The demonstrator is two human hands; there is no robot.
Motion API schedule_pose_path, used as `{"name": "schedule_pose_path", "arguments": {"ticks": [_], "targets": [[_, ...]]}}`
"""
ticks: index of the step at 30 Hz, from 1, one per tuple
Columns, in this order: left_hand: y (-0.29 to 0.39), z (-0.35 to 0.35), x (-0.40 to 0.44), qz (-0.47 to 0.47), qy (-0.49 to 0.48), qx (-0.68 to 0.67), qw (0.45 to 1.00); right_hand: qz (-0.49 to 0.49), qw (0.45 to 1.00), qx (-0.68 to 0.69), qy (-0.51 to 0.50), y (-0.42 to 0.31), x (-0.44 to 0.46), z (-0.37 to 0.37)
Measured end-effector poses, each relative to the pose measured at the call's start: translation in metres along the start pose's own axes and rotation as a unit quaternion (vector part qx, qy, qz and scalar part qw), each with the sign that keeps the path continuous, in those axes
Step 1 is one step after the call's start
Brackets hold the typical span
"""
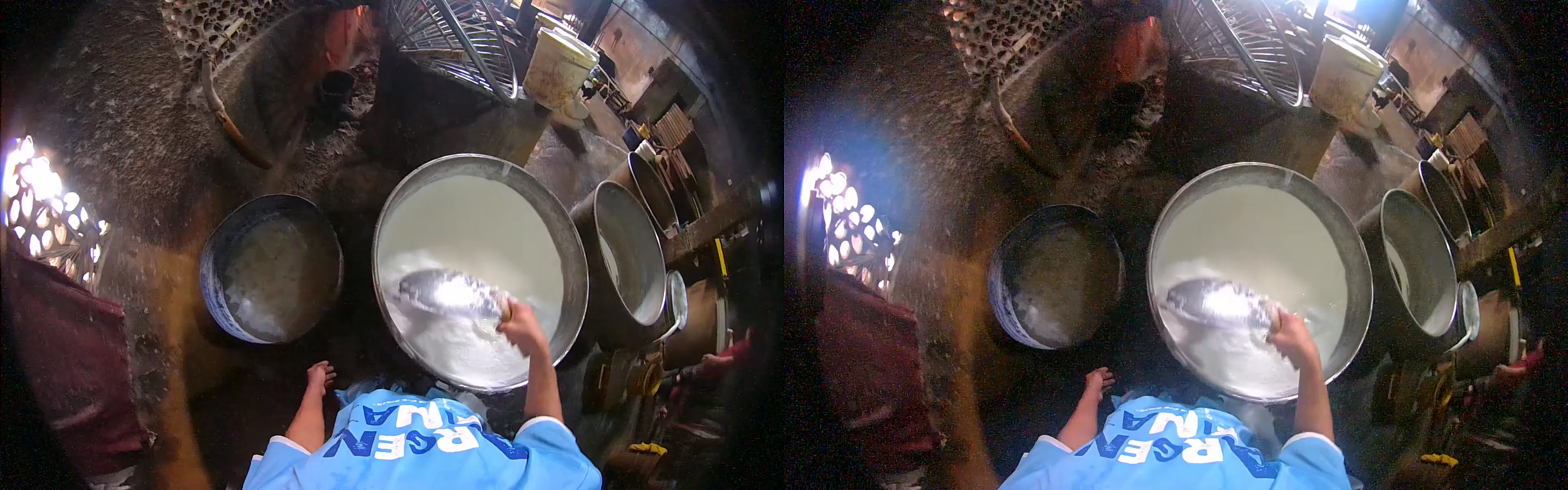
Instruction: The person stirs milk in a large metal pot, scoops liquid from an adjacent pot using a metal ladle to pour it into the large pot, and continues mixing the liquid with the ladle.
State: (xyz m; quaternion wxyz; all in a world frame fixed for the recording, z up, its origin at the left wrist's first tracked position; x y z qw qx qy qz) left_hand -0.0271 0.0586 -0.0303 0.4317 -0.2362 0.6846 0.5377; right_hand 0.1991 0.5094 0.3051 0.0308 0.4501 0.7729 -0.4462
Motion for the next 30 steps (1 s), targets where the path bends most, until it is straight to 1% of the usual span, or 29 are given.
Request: {"name": "schedule_pose_path", "arguments": {"ticks": [2, 3, 4, 6, 8, 9, 12, 13, 16, 17, 18, 20, 21, 24, 25, 28, 29, 30], "targets": [[-0.005, -0.011, 0.004, 0.005, -0.002, -0.013, 1.000, -0.054, 0.997, -0.032, 0.034, -0.038, 0.026, -0.009], [-0.008, -0.016, 0.003, -0.002, 0.001, -0.018, 1.000, -0.139, 0.983, -0.069, 0.102, -0.048, 0.047, -0.008], [-0.010, -0.019, 0.000, -0.008, 0.004, -0.022, 1.000, -0.222, 0.954, -0.106, 0.170, -0.053, 0.070, -0.002], [-0.016, -0.026, -0.002, -0.019, 0.005, -0.024, 1.000, -0.159, 0.965, -0.114, 0.172, -0.056, 0.109, 0.011], [-0.022, -0.032, -0.004, -0.027, 0.001, -0.023, 0.999, -0.090, 0.973, -0.176, 0.117, -0.049, 0.135, 0.020], [-0.027, -0.035, -0.007, -0.032, 0.016, -0.023, 0.999, -0.056, 0.973, -0.205, 0.089, -0.044, 0.142, 0.026], [-0.040, -0.045, -0.009, -0.048, 0.015, -0.056, 0.997, -0.033, 0.968, -0.236, 0.073, -0.018, 0.142, 0.034], [-0.042, -0.046, -0.011, -0.054, 0.028, -0.046, 0.997, -0.012, 0.972, -0.220, 0.083, -0.004, 0.144, 0.038], [-0.049, -0.049, -0.012, -0.066, 0.029, -0.046, 0.996, 0.004, 0.968, -0.238, 0.075, 0.034, 0.133, 0.045], [-0.048, -0.049, -0.013, -0.063, 0.027, -0.039, 0.997, 0.025, 0.968, -0.244, 0.051, 0.047, 0.129, 0.047], [-0.046, -0.047, -0.013, -0.059, 0.025, -0.033, 0.997, 0.025, 0.967, -0.248, 0.053, 0.063, 0.126, 0.050], [-0.042, -0.038, -0.014, -0.049, 0.023, -0.018, 0.998, 0.022, 0.964, -0.258, 0.056, 0.099, 0.121, 0.055], [-0.038, -0.034, -0.013, -0.043, 0.023, -0.008, 0.999, 0.069, 0.972, -0.220, 0.053, 0.112, 0.113, 0.054], [-0.023, -0.013, -0.014, -0.010, 0.014, 0.024, 1.000, 0.094, 0.969, -0.222, 0.050, 0.155, 0.098, 0.054], [-0.018, -0.005, -0.015, -0.004, 0.011, 0.027, 1.000, 0.086, 0.971, -0.219, 0.037, 0.166, 0.089, 0.050], [-0.003, 0.020, -0.024, 0.017, -0.004, 0.052, 0.999, 0.108, 0.971, -0.208, 0.049, 0.186, 0.058, 0.035], [0.001, 0.028, -0.028, 0.020, -0.003, 0.060, 0.998, 0.103, 0.966, -0.236, 0.029, 0.211, 0.058, 0.035], [0.001, 0.035, -0.028, 0.025, -0.002, 0.069, 0.997, 0.093, 0.965, -0.245, 0.031, 0.227, 0.050, 0.030]]}}
Point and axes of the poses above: each hand's wrist, its own x-axis towards the middle knuckle, its own z-axis out of the palm, y = z × x, the point moved 4 cm from there along x, towards the middle knuckle
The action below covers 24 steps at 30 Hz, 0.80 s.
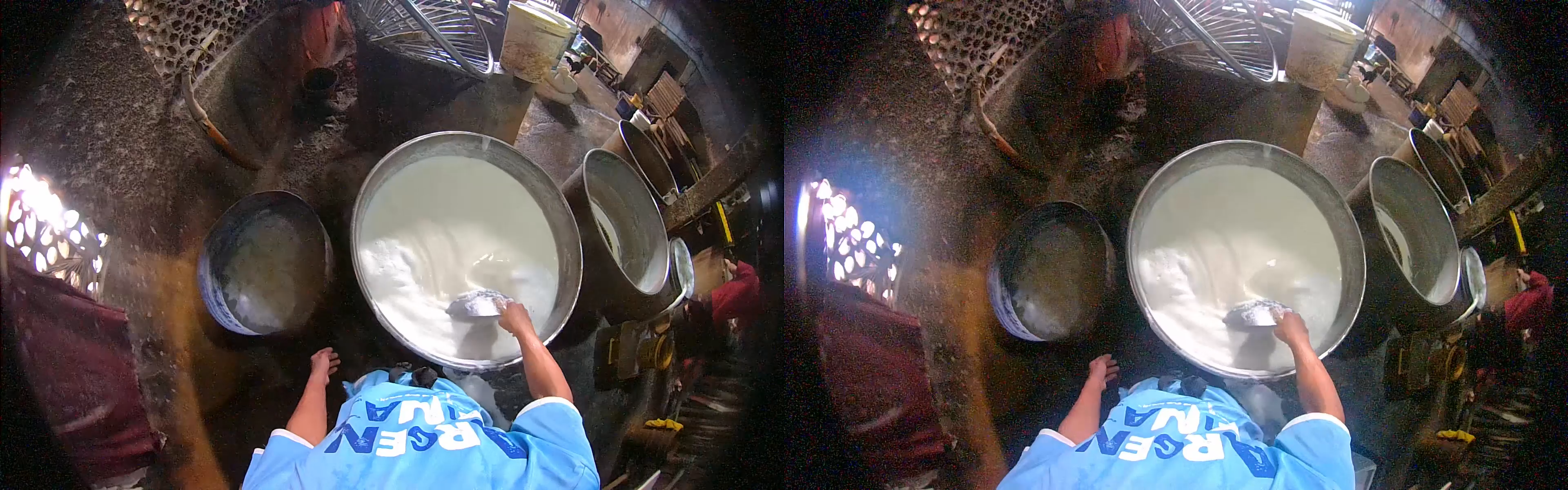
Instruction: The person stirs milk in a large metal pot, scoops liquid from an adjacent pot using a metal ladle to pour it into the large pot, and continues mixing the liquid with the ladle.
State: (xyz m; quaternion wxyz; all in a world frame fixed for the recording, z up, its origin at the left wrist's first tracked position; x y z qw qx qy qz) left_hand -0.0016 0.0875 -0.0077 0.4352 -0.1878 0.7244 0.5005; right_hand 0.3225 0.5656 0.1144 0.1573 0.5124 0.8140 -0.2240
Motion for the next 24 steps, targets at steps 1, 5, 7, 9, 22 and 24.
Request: {"name": "schedule_pose_path", "arguments": {"ticks": [1, 5, 7, 9, 22, 24], "targets": [[0.001, 0.006, -0.001, 0.009, -0.006, 0.005, 1.000, -0.009, 1.000, -0.008, 0.005, 0.016, -0.004, 0.003], [-0.008, 0.021, -0.004, -0.013, 0.000, 0.016, 1.000, -0.047, 0.996, -0.064, 0.046, 0.048, -0.050, -0.035], [-0.017, 0.026, -0.008, -0.023, 0.007, 0.028, 0.999, -0.005, 0.999, -0.037, 0.015, 0.056, -0.073, -0.071], [-0.026, 0.030, -0.018, -0.042, 0.022, 0.022, 0.999, 0.000, 0.999, -0.027, 0.036, 0.068, -0.091, -0.099], [-0.079, 0.031, -0.041, -0.046, 0.041, -0.040, 0.997, -0.106, 0.916, 0.109, 0.371, 0.120, -0.027, -0.181], [-0.081, 0.030, -0.049, -0.048, 0.046, -0.032, 0.997, -0.014, 0.927, 0.065, 0.370, 0.123, 0.011, -0.155]]}}
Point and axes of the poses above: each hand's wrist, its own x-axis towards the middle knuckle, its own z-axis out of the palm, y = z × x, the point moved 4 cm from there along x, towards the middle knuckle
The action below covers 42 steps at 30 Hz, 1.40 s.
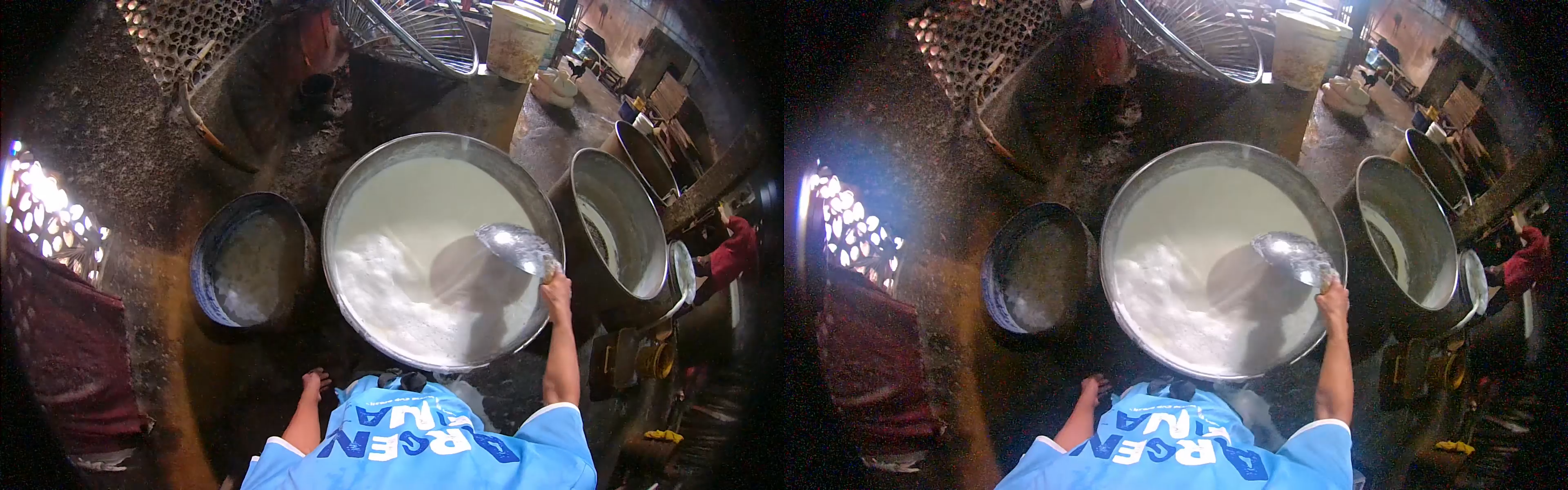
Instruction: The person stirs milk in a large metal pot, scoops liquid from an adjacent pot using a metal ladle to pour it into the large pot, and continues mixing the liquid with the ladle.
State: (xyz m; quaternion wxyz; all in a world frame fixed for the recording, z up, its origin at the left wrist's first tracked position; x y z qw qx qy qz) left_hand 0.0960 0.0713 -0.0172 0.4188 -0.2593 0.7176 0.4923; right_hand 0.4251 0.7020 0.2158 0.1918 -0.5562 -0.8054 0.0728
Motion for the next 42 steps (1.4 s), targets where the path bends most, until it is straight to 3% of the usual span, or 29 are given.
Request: {"name": "schedule_pose_path", "arguments": {"ticks": [3, 4, 17, 26, 32, 38, 40, 42], "targets": [[-0.001, -0.004, -0.005, 0.017, -0.002, -0.018, 1.000, 0.150, 0.966, 0.126, -0.168, -0.015, -0.005, 0.033], [-0.003, -0.007, -0.006, 0.025, -0.003, -0.029, 0.999, 0.158, 0.959, 0.137, -0.191, -0.029, -0.014, 0.033], [0.018, -0.024, 0.015, 0.057, -0.001, -0.028, 0.998, 0.139, 0.920, 0.201, -0.307, -0.068, -0.121, 0.140], [0.060, -0.025, 0.047, 0.029, -0.040, 0.008, 0.999, 0.126, 0.889, 0.214, -0.386, -0.172, -0.179, 0.096], [0.069, -0.037, 0.071, 0.026, -0.057, -0.026, 0.998, 0.131, 0.856, 0.258, -0.429, -0.230, -0.155, 0.031], [0.073, -0.059, 0.072, 0.009, -0.042, -0.038, 0.998, -0.026, 0.913, 0.157, -0.376, -0.323, -0.055, -0.028], [0.070, -0.067, 0.071, 0.005, -0.042, -0.040, 0.998, -0.145, 0.945, 0.153, -0.250, -0.339, -0.024, 0.007], [0.066, -0.074, 0.071, 0.003, -0.040, -0.046, 0.998, -0.193, 0.964, 0.128, -0.130, -0.359, -0.009, 0.042]]}}
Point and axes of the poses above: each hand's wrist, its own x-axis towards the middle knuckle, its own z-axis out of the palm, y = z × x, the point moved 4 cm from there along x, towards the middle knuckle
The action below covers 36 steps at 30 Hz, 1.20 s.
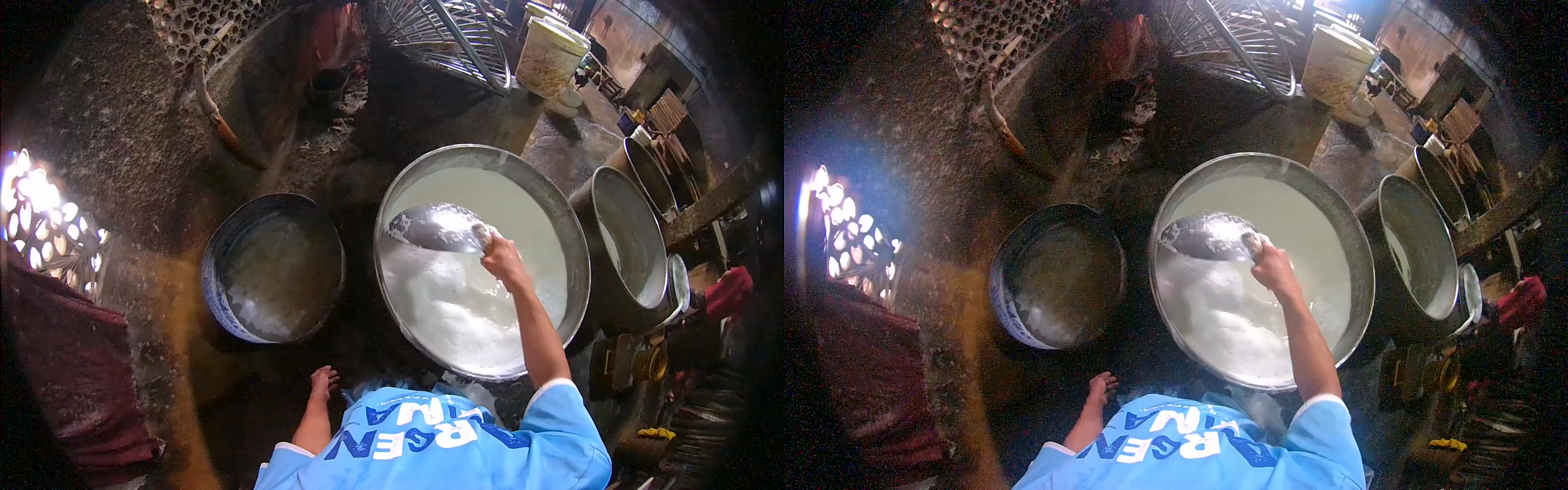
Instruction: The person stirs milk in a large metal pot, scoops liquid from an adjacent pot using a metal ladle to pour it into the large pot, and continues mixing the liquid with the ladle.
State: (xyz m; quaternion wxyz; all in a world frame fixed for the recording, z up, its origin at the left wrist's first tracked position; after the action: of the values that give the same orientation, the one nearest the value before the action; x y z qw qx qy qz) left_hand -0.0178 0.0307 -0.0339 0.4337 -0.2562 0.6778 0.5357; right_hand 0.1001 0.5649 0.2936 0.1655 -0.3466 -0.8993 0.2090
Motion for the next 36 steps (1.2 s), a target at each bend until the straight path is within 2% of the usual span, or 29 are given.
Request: {"name": "schedule_pose_path", "arguments": {"ticks": [3, 6, 7, 10, 13, 16, 19, 23, 26, 29, 30, 34, 35, 36], "targets": [[-0.013, -0.012, 0.000, -0.001, 0.008, -0.020, 1.000, 0.103, 0.987, -0.017, -0.120, 0.022, 0.020, 0.043], [-0.022, -0.022, -0.007, -0.013, 0.024, -0.034, 0.999, 0.139, 0.968, -0.034, -0.204, 0.035, 0.008, 0.056], [-0.025, -0.025, -0.009, -0.019, 0.030, -0.030, 0.999, 0.131, 0.975, -0.051, -0.174, 0.053, 0.000, 0.067], [-0.032, -0.033, -0.019, -0.034, 0.034, -0.024, 0.999, 0.212, 0.946, -0.050, -0.238, 0.077, -0.027, 0.074], [-0.031, -0.033, -0.019, -0.027, 0.036, -0.009, 0.999, 0.057, 0.982, -0.098, -0.153, 0.098, -0.060, 0.075], [-0.023, -0.023, -0.018, -0.014, 0.033, 0.013, 0.999, 0.163, 0.964, -0.089, -0.190, 0.137, -0.092, 0.081], [-0.012, -0.006, -0.017, 0.013, 0.018, 0.029, 0.999, 0.212, 0.948, -0.087, -0.222, 0.160, -0.123, 0.072], [0.010, 0.030, -0.033, 0.040, 0.006, 0.064, 0.997, 0.230, 0.943, -0.096, -0.222, 0.215, -0.169, 0.071], [0.015, 0.050, -0.040, 0.047, -0.003, 0.074, 0.996, 0.238, 0.943, -0.097, -0.209, 0.224, -0.200, 0.034], [0.010, 0.064, -0.043, 0.043, -0.002, 0.082, 0.996, 0.149, 0.955, -0.159, -0.201, 0.243, -0.228, -0.008], [0.006, 0.066, -0.043, 0.040, 0.001, 0.084, 0.996, 0.156, 0.950, -0.150, -0.223, 0.230, -0.230, -0.034], [-0.011, 0.077, -0.048, 0.018, 0.017, 0.102, 0.994, 0.281, 0.938, -0.078, -0.185, 0.190, -0.229, -0.126], [-0.015, 0.078, -0.052, 0.019, 0.014, 0.101, 0.995, 0.212, 0.962, -0.056, -0.160, 0.205, -0.230, -0.133], [-0.020, 0.080, -0.054, 0.021, 0.011, 0.099, 0.995, 0.219, 0.960, -0.053, -0.166, 0.192, -0.225, -0.155]]}}
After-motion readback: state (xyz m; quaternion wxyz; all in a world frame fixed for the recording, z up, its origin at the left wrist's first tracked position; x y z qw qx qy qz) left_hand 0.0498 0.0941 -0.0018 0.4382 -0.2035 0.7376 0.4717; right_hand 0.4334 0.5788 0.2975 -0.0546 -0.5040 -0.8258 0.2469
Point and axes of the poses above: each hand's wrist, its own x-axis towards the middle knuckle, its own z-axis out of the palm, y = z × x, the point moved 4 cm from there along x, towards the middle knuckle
